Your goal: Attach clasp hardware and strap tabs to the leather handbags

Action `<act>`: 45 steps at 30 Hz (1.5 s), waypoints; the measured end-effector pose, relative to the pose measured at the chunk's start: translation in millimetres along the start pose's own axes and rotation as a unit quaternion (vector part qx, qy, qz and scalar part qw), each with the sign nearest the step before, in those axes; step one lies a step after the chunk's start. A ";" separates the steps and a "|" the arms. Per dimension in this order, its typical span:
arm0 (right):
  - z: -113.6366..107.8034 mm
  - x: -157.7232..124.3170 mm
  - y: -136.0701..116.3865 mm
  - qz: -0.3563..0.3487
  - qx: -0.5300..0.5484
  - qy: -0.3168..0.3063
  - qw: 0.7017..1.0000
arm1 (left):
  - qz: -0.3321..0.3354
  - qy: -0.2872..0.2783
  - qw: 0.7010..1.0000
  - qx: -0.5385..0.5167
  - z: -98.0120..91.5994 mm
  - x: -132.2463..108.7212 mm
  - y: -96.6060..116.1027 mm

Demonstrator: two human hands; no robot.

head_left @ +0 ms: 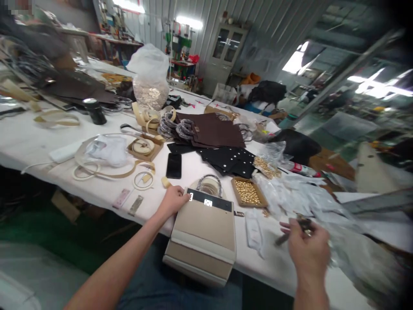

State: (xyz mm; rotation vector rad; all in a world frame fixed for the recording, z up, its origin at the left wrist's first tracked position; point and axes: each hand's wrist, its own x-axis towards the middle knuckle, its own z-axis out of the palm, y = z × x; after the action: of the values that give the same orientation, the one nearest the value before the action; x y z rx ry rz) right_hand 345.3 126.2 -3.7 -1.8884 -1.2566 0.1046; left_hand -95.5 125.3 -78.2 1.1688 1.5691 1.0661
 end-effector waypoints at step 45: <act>183.5 -137.5 -254.7 -0.100 0.341 -0.225 0.907 | -0.033 -0.022 0.997 -0.058 -14.6 -2.6 3.9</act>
State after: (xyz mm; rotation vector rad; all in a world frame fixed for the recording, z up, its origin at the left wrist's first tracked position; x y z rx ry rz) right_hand 4.6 162.1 1.9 -1.1477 -1.4580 0.8030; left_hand -108.3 121.6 -70.6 1.0474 1.4815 1.0660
